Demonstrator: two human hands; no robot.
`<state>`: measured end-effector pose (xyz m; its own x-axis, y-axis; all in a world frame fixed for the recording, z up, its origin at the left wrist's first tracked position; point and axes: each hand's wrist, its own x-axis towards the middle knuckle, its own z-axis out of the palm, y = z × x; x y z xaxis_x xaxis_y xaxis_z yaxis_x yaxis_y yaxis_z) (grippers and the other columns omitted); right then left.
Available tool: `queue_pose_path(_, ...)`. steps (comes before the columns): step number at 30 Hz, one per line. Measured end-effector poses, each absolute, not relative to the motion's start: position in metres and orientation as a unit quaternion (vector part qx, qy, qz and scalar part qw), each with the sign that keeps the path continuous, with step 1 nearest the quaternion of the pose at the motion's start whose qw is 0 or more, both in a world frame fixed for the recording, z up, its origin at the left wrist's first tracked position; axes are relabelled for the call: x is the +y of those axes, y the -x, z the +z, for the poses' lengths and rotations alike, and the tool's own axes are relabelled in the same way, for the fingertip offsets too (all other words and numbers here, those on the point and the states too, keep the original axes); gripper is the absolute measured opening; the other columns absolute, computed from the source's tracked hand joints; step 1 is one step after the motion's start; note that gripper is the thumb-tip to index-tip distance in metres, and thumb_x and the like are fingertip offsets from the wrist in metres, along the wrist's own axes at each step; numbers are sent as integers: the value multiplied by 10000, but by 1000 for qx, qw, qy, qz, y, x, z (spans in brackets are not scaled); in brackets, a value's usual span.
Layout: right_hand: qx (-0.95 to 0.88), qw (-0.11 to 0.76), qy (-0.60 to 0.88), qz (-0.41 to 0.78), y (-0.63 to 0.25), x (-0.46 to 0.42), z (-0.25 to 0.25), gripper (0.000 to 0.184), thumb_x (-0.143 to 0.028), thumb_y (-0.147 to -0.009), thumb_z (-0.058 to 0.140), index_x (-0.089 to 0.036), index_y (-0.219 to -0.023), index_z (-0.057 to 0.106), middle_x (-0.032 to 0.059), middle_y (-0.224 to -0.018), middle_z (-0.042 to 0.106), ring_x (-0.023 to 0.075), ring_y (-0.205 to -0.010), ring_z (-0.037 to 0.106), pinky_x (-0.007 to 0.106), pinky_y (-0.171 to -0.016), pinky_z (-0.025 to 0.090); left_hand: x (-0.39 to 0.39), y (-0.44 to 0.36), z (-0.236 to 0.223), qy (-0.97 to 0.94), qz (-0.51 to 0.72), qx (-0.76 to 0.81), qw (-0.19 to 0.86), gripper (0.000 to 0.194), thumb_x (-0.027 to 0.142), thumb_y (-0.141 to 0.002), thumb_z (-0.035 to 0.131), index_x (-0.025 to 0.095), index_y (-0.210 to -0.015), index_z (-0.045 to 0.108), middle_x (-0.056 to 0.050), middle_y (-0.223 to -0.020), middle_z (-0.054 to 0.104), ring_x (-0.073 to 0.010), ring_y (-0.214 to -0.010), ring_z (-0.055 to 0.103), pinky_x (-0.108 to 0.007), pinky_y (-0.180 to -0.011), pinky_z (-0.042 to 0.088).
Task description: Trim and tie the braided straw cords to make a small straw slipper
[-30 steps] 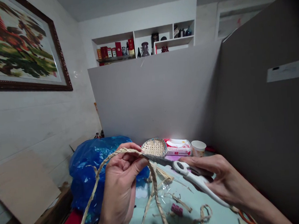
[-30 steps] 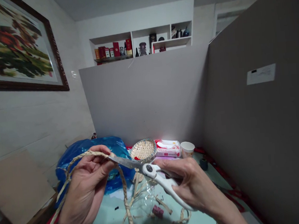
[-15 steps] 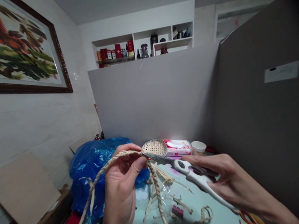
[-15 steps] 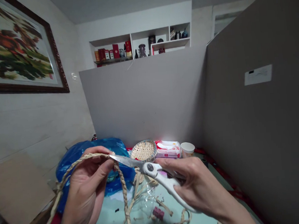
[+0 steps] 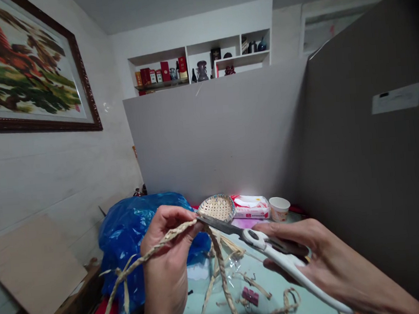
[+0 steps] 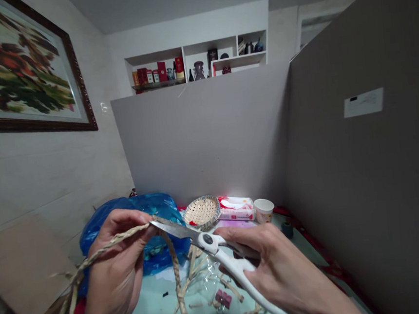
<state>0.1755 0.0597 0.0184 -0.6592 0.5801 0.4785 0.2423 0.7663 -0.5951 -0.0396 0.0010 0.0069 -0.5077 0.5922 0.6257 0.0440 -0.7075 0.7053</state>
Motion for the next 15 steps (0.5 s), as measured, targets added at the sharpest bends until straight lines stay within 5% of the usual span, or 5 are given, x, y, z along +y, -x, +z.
queue_pose_path(15,-870,342,236,267,-180,68,9,156,-253,-866,632,-206,-883,780,19,-696,691,170,-633,618,234,-551,468,4,37,2,-522,795,292,100,232,-5,-782,688,225,-767,663,53,-780,659,-98,-744,597,-165,-689,502)
